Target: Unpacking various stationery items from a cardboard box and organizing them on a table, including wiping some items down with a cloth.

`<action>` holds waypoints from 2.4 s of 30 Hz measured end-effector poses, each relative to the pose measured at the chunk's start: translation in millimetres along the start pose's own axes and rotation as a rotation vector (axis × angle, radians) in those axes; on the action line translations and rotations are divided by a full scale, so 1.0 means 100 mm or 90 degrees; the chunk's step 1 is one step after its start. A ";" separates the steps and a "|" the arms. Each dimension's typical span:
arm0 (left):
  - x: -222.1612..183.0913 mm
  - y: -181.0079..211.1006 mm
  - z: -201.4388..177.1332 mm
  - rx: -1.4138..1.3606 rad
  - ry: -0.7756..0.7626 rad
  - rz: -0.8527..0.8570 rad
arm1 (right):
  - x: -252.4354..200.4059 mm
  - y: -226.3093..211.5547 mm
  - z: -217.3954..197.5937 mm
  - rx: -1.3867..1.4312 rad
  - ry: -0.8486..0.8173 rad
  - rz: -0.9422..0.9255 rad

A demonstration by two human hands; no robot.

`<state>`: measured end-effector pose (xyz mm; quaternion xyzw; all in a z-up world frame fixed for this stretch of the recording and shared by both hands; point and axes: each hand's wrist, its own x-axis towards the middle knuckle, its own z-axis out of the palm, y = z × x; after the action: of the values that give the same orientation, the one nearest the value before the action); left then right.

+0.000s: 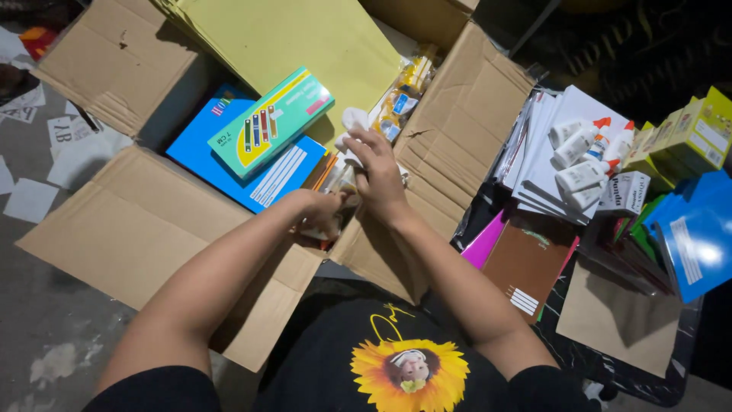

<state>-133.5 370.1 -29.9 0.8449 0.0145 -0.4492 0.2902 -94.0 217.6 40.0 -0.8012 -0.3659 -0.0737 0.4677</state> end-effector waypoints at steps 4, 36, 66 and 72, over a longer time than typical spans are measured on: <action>0.08 -0.14 0.04 -0.065 -0.061 -0.010 | -0.01 0.03 -0.01 0.006 0.002 0.018; 0.11 0.87 -0.13 -0.722 0.441 0.686 | -0.08 0.01 -0.58 -0.008 0.124 -0.025; 0.97 1.35 -0.02 -0.804 0.384 0.564 | 0.14 0.55 -0.88 0.043 0.268 0.130; 1.29 1.11 -0.18 -0.711 0.385 0.479 | 0.17 0.36 -0.96 -0.344 0.204 -0.032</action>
<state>-11.5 256.9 -68.2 0.6057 0.0297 0.0077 0.7951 -36.3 138.8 75.7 -0.8653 -0.2742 -0.3054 0.2878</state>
